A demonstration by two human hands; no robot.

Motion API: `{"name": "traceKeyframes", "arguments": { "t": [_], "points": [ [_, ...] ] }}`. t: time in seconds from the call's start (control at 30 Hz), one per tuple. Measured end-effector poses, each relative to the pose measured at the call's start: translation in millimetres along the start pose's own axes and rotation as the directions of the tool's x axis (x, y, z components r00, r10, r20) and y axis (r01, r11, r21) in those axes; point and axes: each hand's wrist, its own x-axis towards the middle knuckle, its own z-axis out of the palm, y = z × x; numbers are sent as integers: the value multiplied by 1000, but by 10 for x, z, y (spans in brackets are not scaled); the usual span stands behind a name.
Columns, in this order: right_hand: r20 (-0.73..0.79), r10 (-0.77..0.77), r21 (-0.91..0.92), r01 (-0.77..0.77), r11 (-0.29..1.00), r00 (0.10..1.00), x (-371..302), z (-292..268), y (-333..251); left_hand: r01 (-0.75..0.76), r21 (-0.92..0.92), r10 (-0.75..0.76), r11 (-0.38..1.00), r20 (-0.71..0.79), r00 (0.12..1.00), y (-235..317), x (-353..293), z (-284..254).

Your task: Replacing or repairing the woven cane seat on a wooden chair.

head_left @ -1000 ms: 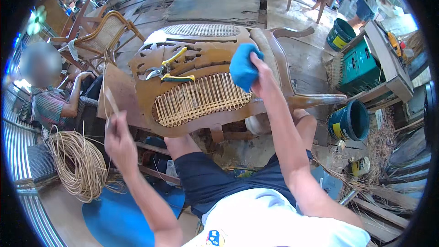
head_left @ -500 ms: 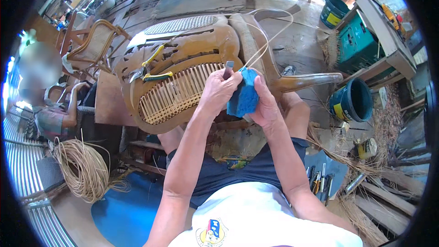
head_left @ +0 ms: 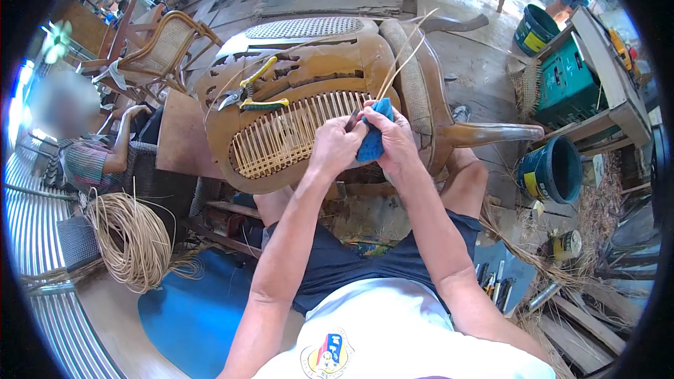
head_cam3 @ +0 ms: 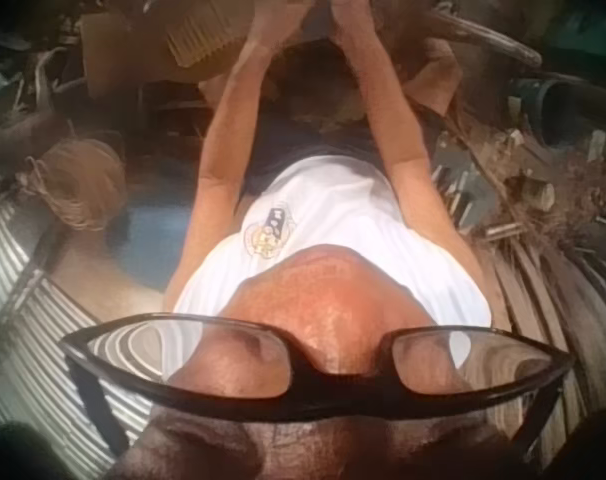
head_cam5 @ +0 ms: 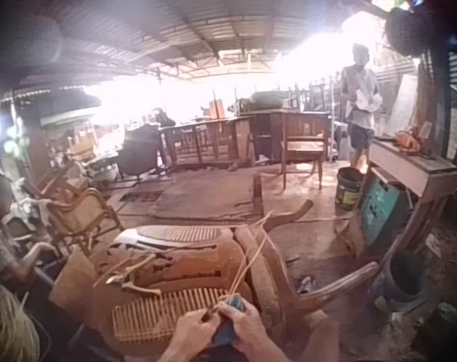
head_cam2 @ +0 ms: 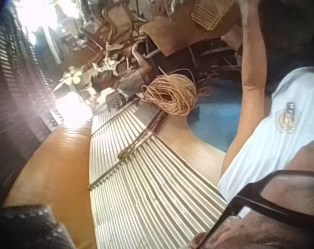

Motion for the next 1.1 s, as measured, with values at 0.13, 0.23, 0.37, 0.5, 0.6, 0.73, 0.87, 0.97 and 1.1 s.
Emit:
{"name": "traceKeyframes", "arguments": {
  "t": [0.13, 0.23, 0.37, 0.5, 0.6, 0.73, 0.87, 0.97, 1.1],
  "points": [
    [-226, -152, -79, 138, 987, 962, 353, 121, 19, -380, 333, 456, 863, -191, 869, -128, -243, -26],
    [-348, -62, 162, 126, 979, 935, 813, 1, -406, -393, 387, 487, 834, -181, 855, -85, -729, -313],
    [-368, -125, 61, 157, 986, 921, 1509, -611, -1099, -213, 566, 382, 796, -197, 903, -236, -1631, -1395],
    [-366, -296, -177, 246, 953, 882, 2058, -1374, -1964, 173, 854, 334, 490, -367, 868, -815, -2614, -2818],
    [-292, -577, -373, 465, 803, 763, 1966, -1501, -2287, 669, 734, 371, 115, -656, 657, -1352, -3874, -3987],
    [-579, -607, -367, 491, 790, 544, 1651, -2208, -3481, 880, 471, 169, 58, -873, 457, -1834, -4418, -4364],
    [-382, -540, -201, 503, 841, 751, 1144, -1764, -2954, 784, 502, -281, 365, -744, 607, -1281, -4122, -3419],
    [-101, -532, -13, 534, 846, 841, 809, -1400, -2489, 650, 532, -280, 543, -615, 738, -666, -3476, -2568],
    [-3, -475, 209, 465, 860, 880, 376, -498, -2004, 261, 683, 70, 683, -416, 907, 209, -2575, -2015]
  ]
}}
